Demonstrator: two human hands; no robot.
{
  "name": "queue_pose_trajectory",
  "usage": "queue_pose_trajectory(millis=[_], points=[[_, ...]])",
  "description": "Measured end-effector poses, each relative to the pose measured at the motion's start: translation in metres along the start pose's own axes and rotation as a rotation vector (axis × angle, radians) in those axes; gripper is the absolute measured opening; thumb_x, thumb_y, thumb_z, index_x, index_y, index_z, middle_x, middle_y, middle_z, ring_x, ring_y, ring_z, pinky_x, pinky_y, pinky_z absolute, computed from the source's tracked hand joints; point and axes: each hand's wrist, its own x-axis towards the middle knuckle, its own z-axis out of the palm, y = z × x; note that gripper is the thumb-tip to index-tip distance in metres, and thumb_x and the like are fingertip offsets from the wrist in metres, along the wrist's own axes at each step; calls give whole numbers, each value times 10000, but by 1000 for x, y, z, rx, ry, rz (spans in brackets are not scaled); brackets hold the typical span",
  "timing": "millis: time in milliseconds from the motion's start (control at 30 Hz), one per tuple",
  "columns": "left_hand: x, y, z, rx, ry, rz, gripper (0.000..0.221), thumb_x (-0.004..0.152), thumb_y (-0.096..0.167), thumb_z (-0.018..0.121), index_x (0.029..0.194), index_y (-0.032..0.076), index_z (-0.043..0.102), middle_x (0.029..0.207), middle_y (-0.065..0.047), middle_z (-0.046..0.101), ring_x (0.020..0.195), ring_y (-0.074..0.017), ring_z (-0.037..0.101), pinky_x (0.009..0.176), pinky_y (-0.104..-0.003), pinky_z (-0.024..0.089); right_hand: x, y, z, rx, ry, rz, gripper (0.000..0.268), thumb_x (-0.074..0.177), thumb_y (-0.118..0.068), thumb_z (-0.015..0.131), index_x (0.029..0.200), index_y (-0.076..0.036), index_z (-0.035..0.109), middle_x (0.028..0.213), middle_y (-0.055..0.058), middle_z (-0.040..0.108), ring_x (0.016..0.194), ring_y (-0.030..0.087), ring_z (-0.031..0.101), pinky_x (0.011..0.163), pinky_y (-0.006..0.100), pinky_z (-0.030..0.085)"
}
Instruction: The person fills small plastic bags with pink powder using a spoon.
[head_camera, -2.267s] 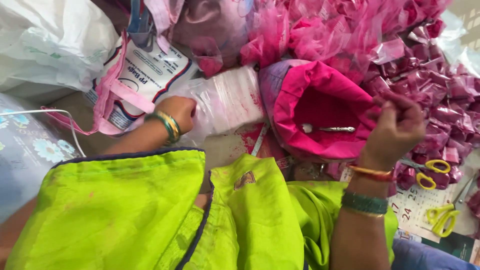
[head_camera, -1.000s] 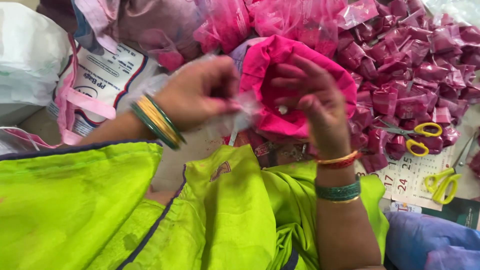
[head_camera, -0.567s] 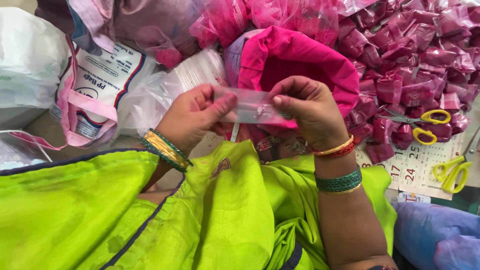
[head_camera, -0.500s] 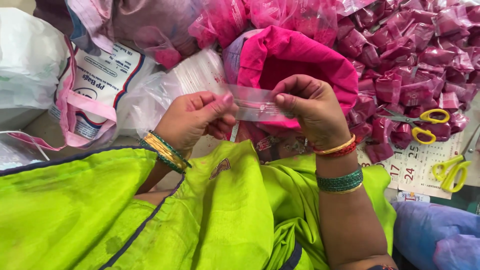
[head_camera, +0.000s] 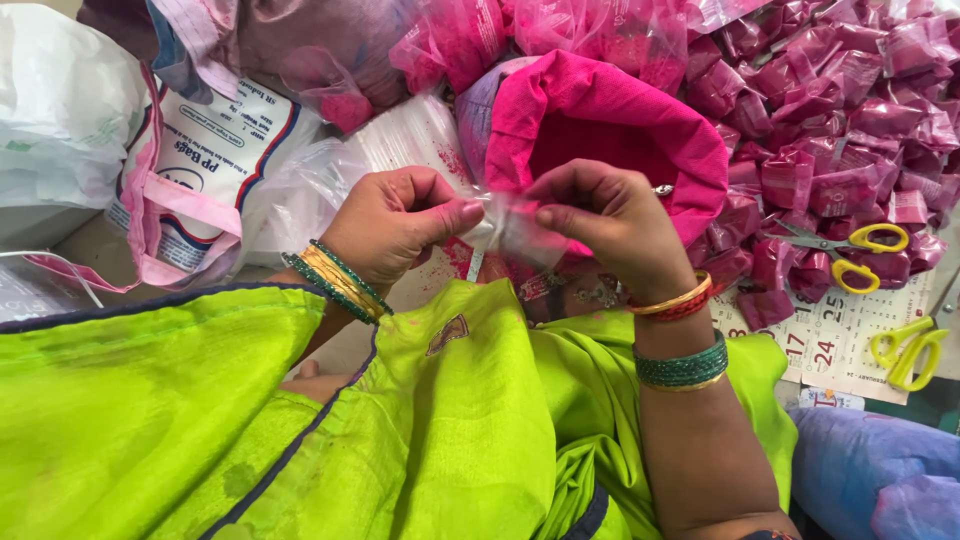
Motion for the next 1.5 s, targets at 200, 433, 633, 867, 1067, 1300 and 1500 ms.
queue_pose_trajectory(millis=[200, 433, 633, 867, 1067, 1300, 1500], points=[[5, -15, -4, 84, 67, -14, 322, 861, 273, 840, 734, 84, 613, 604, 34, 540, 462, -53, 432, 408, -230, 322, -8, -42, 42, -688, -75, -708, 416, 818, 37, 756, 1217, -58, 688, 1307, 148, 573, 1206, 309, 548, 1067, 395, 480], [6, -30, -10, -249, -171, -208, 304, 862, 277, 817, 748, 124, 581, 648, 23, 566, 497, -84, 477, 426, -246, 367, -5, -19, 43, -755, -127, -668, 453, 801, -38, 835, 1225, -100, 689, 1131, 34, 626, 1072, 246, 626, 952, 376, 514], [7, -32, -12, -364, -202, -234, 304, 870, 291, 809, 776, 164, 549, 671, 42, 538, 536, -79, 471, 444, -244, 360, -4, -14, 43, -643, -106, -681, 338, 854, -23, 793, 1162, -77, 663, 1125, 87, 620, 1054, 270, 638, 904, 361, 545], [16, -18, -13, -328, -103, -335, 233, 908, 282, 772, 813, 138, 615, 678, 38, 568, 553, -84, 525, 494, -256, 447, -9, -33, 50, -838, -73, -852, 188, 814, -63, 797, 983, -49, 716, 1025, 91, 633, 917, 279, 624, 811, 391, 526], [21, -11, -11, 87, -76, -226, 237, 895, 263, 772, 763, 93, 674, 643, 5, 599, 503, -107, 530, 459, -278, 427, -11, -38, 50, -886, -306, -850, 111, 848, -89, 735, 922, -73, 653, 1074, 79, 668, 929, 295, 661, 756, 409, 540], [0, -9, 3, 866, 131, 521, 206, 884, 204, 764, 800, 37, 679, 753, -105, 649, 672, -246, 659, 613, -391, 502, -11, -16, 60, -1183, -347, -269, 331, 900, -271, 730, 1129, -51, 638, 883, 110, 690, 801, 354, 670, 664, 502, 508], [-12, -4, 12, 904, 53, 631, 217, 889, 212, 768, 808, 37, 669, 754, -124, 642, 699, -294, 646, 622, -406, 488, -6, 9, 53, -1126, -254, -606, 284, 774, -205, 689, 1021, -65, 671, 1053, 102, 713, 1187, 369, 616, 930, 470, 525]])
